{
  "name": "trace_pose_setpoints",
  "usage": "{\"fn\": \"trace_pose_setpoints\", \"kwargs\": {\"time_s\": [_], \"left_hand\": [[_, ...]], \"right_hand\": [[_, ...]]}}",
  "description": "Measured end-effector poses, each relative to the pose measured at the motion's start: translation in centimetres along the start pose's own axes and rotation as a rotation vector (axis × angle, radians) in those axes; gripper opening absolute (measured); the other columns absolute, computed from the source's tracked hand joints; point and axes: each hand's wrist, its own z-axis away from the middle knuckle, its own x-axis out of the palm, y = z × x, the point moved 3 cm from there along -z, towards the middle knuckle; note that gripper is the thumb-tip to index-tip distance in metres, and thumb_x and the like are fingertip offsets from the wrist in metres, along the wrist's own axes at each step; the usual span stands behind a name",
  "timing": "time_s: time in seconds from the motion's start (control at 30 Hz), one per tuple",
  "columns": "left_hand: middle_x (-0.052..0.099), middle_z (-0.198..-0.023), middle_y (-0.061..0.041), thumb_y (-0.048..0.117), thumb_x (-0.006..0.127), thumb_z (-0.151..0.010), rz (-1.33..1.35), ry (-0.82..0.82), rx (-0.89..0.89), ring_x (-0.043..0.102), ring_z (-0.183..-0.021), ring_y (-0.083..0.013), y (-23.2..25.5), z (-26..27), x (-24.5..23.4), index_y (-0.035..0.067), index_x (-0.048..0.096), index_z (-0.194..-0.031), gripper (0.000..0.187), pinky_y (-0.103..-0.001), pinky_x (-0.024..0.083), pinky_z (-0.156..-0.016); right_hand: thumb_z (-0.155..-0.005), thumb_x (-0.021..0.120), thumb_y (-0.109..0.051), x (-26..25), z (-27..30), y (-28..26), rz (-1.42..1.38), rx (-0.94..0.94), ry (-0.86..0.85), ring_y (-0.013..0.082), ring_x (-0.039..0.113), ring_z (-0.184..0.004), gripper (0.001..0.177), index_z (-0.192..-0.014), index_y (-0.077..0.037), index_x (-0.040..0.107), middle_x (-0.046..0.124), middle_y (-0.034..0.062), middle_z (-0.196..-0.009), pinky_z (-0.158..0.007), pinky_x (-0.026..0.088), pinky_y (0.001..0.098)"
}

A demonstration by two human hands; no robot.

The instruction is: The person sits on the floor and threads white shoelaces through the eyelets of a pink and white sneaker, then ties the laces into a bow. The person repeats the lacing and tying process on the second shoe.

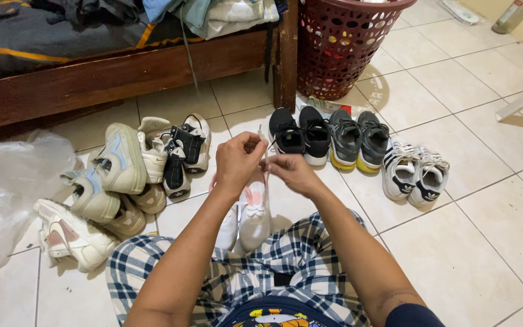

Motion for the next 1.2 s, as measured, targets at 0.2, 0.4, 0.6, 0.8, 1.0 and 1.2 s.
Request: {"fn": "trace_pose_setpoints", "kwargs": {"time_s": [0.2, 0.4, 0.6, 0.8, 1.0, 1.2], "left_hand": [[0.078, -0.075, -0.006, 0.025, 0.075, -0.085, 0.010, -0.028, 0.040, 0.077, -0.067, -0.0157, 1.4, -0.3, -0.7, 0.007, 0.078, -0.092, 0.019, -0.028, 0.059, -0.067], [0.077, -0.078, -0.007, 0.027, 0.076, -0.087, 0.024, -0.001, 0.067, 0.076, -0.071, -0.0161, -0.1, -0.5, 0.3, 0.005, 0.075, -0.092, 0.022, -0.030, 0.057, -0.067], [0.074, -0.082, -0.015, 0.028, 0.069, -0.098, -0.241, -0.081, -0.139, 0.071, -0.079, -0.0339, -10.3, 2.1, 1.0, 0.004, 0.075, -0.086, 0.028, -0.044, 0.054, -0.071], [0.074, -0.092, -0.019, 0.034, 0.079, -0.079, -0.488, -0.299, -0.292, 0.071, -0.087, -0.0387, -17.2, 8.4, 5.1, 0.007, 0.073, -0.092, 0.030, -0.050, 0.056, -0.078], [0.073, -0.092, -0.024, 0.029, 0.076, -0.082, -0.514, -0.178, -0.312, 0.071, -0.085, -0.0427, -21.5, 9.4, 7.6, 0.002, 0.072, -0.093, 0.029, -0.050, 0.057, -0.078], [0.074, -0.081, -0.020, 0.019, 0.067, -0.082, -0.279, -0.164, -0.334, 0.073, -0.076, -0.0347, -26.2, 10.0, 6.4, 0.003, 0.077, -0.088, 0.020, -0.044, 0.057, -0.073]], "right_hand": [[-0.101, 0.067, -0.018, -0.6, -0.4, -2.2, -0.082, -0.033, 0.061, 0.0082, 0.065, -0.089, 0.021, -0.106, 0.001, 0.075, 0.074, 0.0024, -0.097, -0.083, 0.055, 0.0259], [-0.099, 0.071, -0.020, -0.5, -0.8, -2.5, -0.456, -0.013, 0.139, 0.0111, 0.067, -0.076, 0.020, -0.102, -0.001, 0.073, 0.072, 0.0039, -0.084, -0.071, 0.057, 0.0258], [-0.091, 0.078, -0.015, -0.5, -0.3, 3.0, -0.072, -0.031, 0.293, 0.0073, 0.066, -0.074, 0.019, -0.103, -0.001, 0.079, 0.077, 0.0045, -0.085, -0.067, 0.053, 0.0226], [-0.088, 0.080, -0.024, 3.7, -0.5, 10.7, 0.192, 0.075, 0.337, 0.0073, 0.067, -0.069, 0.026, -0.095, 0.000, 0.079, 0.077, 0.0052, -0.082, -0.064, 0.053, 0.0240], [-0.089, 0.074, -0.026, 7.1, 1.1, 15.5, 0.223, 0.229, 0.419, 0.0144, 0.070, -0.066, 0.025, -0.093, -0.002, 0.079, 0.078, 0.0085, -0.079, -0.063, 0.054, 0.0296], [-0.083, 0.078, -0.029, 7.2, 1.6, 16.0, 0.355, 0.186, 0.438, 0.0226, 0.078, -0.079, 0.027, -0.093, -0.004, 0.080, 0.079, 0.0146, -0.089, -0.073, 0.060, 0.0337]]}}
